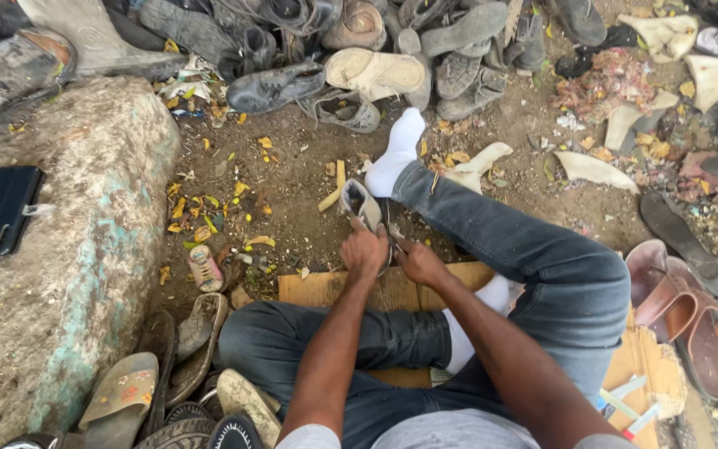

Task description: The person sits on the ground and uses a knife to scrape and cut the sole of a worn shoe. They repeatedly scrape the sole surface and trim edges, then set the shoe aside and pick up another shoe to continue scraping its sole.

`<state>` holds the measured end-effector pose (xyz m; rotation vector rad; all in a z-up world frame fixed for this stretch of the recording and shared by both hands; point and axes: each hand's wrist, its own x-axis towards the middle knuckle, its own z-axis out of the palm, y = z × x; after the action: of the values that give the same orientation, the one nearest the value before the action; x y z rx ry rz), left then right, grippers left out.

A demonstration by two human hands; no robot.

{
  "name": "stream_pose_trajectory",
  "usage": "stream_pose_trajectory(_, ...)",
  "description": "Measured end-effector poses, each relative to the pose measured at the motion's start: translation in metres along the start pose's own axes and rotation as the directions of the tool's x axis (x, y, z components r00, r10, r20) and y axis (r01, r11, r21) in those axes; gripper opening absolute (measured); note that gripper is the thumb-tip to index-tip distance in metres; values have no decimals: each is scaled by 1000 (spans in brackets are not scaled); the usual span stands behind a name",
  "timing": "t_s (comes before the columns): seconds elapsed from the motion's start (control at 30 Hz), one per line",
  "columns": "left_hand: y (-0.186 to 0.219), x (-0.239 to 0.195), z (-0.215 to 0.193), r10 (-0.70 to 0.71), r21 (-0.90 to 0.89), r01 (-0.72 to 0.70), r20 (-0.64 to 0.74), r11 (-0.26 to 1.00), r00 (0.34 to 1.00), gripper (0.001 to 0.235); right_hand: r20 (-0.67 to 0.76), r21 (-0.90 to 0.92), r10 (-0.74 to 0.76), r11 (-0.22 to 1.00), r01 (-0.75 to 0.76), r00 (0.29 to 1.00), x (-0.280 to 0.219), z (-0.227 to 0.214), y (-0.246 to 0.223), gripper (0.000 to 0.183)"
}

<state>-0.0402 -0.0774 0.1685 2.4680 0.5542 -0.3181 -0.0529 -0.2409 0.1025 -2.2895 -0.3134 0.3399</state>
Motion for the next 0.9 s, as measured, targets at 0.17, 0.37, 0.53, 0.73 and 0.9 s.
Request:
stream_pose_trajectory(0.17,-8,-4,2,-73,-104,69,-41,992,996,66,57,-62,-33,997,36,998,-40,-18,-33,29)
stream_pose_trajectory(0.37,-18,-6,23,-103,-138,84,-134,987,986,64,86,-70,81,995,-75,993,-68,-4,-27,30)
stream_pose_trajectory(0.53,-25,-9,24,-107,-187,63,-237,980,966,68,3,-44,0,999,0,1000,-47,15,-39,31)
stream_pose_trajectory(0.73,-26,-13,27,-172,-383,41,-314,923,934,68,64,46,155,986,-158,986,-143,20,-63,31)
stream_pose_trajectory(0.9,-22,-12,24,-296,-559,107,-259,822,919,65,-42,-31,208,977,-209,977,-95,29,-79,30)
